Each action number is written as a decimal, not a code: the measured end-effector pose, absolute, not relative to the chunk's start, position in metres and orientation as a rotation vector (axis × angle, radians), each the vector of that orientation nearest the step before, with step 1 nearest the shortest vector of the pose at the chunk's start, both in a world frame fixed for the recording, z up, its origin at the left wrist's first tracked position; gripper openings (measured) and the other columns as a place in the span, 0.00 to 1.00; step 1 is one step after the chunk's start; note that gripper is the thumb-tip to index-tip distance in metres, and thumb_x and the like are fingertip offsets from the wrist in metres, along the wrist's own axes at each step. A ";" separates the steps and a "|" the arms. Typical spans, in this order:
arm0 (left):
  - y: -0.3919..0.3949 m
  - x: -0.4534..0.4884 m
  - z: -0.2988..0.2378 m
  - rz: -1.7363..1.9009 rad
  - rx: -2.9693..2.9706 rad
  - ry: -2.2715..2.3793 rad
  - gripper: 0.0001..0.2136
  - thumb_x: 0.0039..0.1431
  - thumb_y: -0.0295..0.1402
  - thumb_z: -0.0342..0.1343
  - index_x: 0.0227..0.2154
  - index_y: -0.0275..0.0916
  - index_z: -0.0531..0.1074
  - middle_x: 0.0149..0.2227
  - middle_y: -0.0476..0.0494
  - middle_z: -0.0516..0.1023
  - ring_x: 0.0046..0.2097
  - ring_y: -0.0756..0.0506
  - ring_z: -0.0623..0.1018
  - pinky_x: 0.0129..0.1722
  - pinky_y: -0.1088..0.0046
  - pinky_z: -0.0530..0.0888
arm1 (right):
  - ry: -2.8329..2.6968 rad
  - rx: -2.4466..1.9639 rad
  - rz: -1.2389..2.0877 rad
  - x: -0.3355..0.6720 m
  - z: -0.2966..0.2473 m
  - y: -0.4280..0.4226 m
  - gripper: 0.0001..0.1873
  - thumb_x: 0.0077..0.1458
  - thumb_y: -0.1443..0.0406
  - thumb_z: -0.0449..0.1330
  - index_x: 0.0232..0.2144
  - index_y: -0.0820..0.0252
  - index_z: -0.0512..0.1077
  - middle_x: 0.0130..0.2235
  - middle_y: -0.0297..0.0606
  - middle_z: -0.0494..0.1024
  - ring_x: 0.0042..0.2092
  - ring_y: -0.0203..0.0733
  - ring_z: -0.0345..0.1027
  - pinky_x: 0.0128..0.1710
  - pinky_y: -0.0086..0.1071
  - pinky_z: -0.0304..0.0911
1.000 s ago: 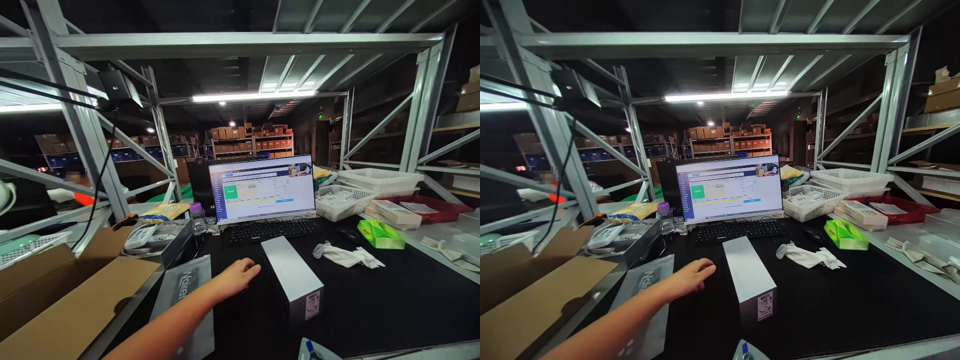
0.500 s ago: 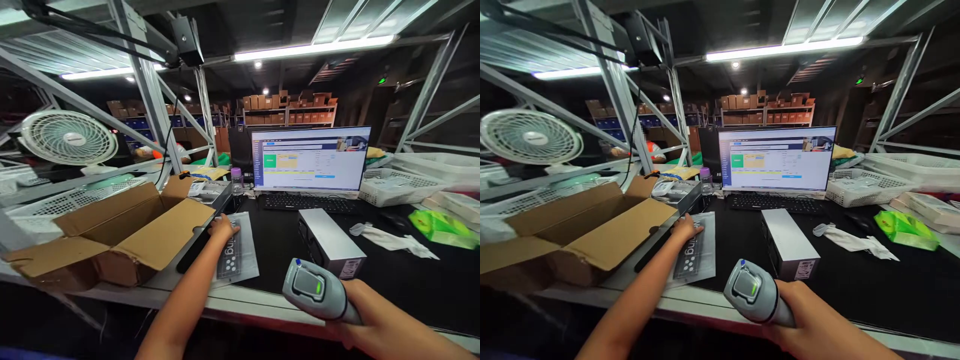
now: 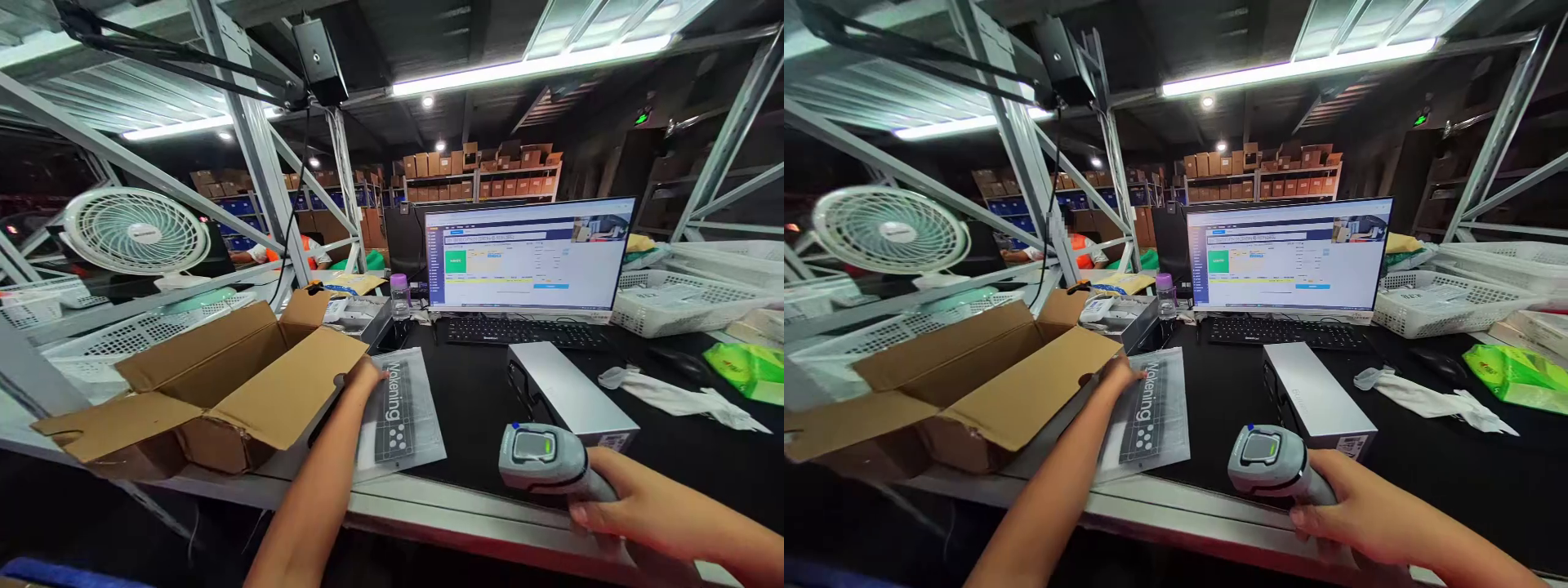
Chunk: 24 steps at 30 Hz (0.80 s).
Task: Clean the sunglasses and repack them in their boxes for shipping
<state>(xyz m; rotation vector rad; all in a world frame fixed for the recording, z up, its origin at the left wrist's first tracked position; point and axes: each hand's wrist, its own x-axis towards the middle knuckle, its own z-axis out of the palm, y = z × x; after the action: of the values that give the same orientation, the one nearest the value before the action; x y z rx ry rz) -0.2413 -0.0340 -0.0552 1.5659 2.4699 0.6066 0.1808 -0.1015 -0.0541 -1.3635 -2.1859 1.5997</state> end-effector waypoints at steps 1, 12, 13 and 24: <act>-0.039 -0.232 -0.052 0.569 1.585 2.490 0.18 0.64 0.39 0.58 0.54 0.36 0.70 0.58 0.38 0.71 0.57 0.36 0.73 0.56 0.48 0.71 | -2.173 -1.375 1.604 0.185 -0.055 -0.103 0.27 0.54 0.57 0.64 0.54 0.61 0.67 0.36 0.38 0.80 0.34 0.44 0.77 0.31 0.29 0.69; -0.155 -0.159 -0.079 -0.083 2.013 2.076 0.39 0.55 0.32 0.63 0.67 0.30 0.55 0.69 0.25 0.54 0.69 0.33 0.59 0.67 0.56 0.61 | -2.117 -1.362 1.598 0.222 -0.051 -0.133 0.16 0.54 0.64 0.63 0.46 0.59 0.71 0.37 0.34 0.79 0.34 0.40 0.76 0.31 0.26 0.69; -0.156 -0.161 -0.082 -0.131 2.020 2.088 0.35 0.59 0.32 0.60 0.67 0.28 0.56 0.69 0.24 0.53 0.69 0.33 0.59 0.67 0.55 0.61 | -2.124 -1.316 1.608 0.222 -0.051 -0.135 0.15 0.53 0.65 0.63 0.45 0.59 0.72 0.37 0.34 0.79 0.33 0.39 0.76 0.30 0.25 0.68; -0.159 -0.174 -0.082 -0.264 2.145 1.985 0.33 0.58 0.14 0.44 0.67 0.36 0.58 0.69 0.30 0.55 0.66 0.40 0.66 0.63 0.63 0.65 | -2.155 -1.155 1.634 0.221 -0.056 -0.149 0.15 0.51 0.71 0.60 0.44 0.60 0.73 0.37 0.32 0.79 0.32 0.38 0.77 0.27 0.23 0.65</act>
<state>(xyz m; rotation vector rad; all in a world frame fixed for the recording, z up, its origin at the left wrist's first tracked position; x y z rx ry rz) -0.1739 -0.1592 -0.0822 2.1453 1.9845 -0.2645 0.2214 -0.1493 -0.0556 -1.1551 -2.1548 1.6340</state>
